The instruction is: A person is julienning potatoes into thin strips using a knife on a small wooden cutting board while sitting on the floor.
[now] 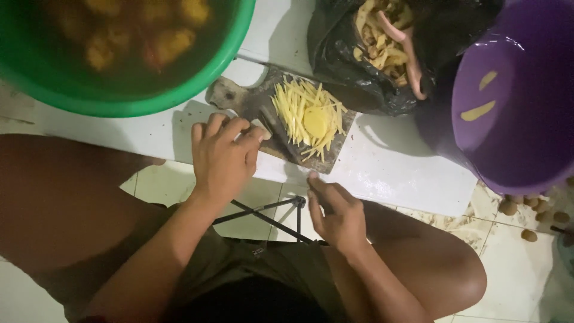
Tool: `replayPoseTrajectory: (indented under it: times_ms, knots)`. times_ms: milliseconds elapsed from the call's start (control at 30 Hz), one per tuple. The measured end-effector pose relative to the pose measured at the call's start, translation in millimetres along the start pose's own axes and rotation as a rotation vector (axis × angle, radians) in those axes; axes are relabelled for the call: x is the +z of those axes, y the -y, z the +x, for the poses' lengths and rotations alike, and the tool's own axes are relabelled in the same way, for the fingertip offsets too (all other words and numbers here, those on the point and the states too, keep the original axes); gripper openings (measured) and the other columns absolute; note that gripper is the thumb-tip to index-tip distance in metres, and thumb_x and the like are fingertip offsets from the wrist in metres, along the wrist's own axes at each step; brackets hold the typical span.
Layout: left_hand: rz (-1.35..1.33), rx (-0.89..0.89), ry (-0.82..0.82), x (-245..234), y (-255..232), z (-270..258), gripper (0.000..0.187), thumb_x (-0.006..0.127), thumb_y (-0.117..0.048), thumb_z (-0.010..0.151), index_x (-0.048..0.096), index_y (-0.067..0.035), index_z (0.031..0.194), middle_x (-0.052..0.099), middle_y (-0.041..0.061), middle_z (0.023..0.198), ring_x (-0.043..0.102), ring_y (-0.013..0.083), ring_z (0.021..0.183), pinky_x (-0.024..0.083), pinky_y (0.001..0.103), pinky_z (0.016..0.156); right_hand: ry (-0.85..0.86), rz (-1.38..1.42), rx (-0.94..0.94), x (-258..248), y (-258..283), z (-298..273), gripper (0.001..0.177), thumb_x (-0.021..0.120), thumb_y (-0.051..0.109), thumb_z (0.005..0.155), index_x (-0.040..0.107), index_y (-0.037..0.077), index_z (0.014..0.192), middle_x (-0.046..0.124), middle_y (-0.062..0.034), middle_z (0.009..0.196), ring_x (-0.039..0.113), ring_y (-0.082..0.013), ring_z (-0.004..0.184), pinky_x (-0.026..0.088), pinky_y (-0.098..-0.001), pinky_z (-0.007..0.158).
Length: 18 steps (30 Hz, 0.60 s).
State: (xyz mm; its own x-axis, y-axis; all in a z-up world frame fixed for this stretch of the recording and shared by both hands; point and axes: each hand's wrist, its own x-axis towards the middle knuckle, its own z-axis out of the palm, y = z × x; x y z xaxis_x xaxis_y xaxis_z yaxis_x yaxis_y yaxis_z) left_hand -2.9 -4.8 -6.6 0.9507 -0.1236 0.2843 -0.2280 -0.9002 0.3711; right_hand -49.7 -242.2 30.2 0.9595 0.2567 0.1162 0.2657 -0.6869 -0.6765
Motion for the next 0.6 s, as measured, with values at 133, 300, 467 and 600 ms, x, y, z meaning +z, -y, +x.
replayPoseTrajectory:
  times_ms: [133, 300, 467, 600]
  knots:
    - [-0.007, 0.003, -0.009, 1.7, 2.2, -2.6, 0.012, 0.071, -0.025, 0.100, 0.079, -0.023, 0.092, 0.071, 0.005, 0.089, 0.065, 0.0282, 0.091, 0.041, 0.045, 0.075, -0.021, -0.018, -0.001, -7.4, -7.2, -2.6, 0.025, 0.073, 0.005, 0.086, 0.080, 0.008, 0.109, 0.076, -0.0160, 0.074, 0.073, -0.0337, 0.057, 0.054, -0.0387, 0.041]
    - [0.024, 0.034, -0.037, 2.3, 3.9, -0.9, 0.009, 0.072, -0.027, 0.098, 0.077, -0.021, 0.093, 0.070, 0.004, 0.088, 0.065, 0.0280, 0.089, 0.041, 0.043, 0.073, -0.013, 0.046, 0.036, -3.9, -16.6, -8.0, 0.024, 0.073, 0.007, 0.088, 0.079, 0.006, 0.111, 0.075, -0.0183, 0.073, 0.072, -0.0344, 0.054, 0.050, -0.0365, 0.038]
    - [0.009, 0.022, -0.041, 2.8, 2.8, -0.4, 0.008, 0.073, -0.025, 0.097, 0.079, -0.023, 0.092, 0.071, 0.005, 0.088, 0.066, 0.0280, 0.090, 0.040, 0.043, 0.073, 0.021, 0.088, 0.054, -7.5, -5.9, -8.1, 0.026, 0.073, 0.007, 0.087, 0.079, 0.007, 0.112, 0.078, -0.0182, 0.077, 0.075, -0.0338, 0.058, 0.053, -0.0359, 0.043]
    - [0.017, 0.017, -0.040, 4.1, 2.5, -0.7, 0.008, 0.073, -0.027, 0.098, 0.079, -0.023, 0.094, 0.071, 0.005, 0.089, 0.066, 0.0268, 0.091, 0.040, 0.044, 0.075, 0.023, 0.139, 0.050, -4.3, -0.2, -4.4, 0.023, 0.074, 0.005, 0.086, 0.080, 0.003, 0.108, 0.080, -0.0208, 0.083, 0.078, -0.0386, 0.068, 0.057, -0.0389, 0.048]
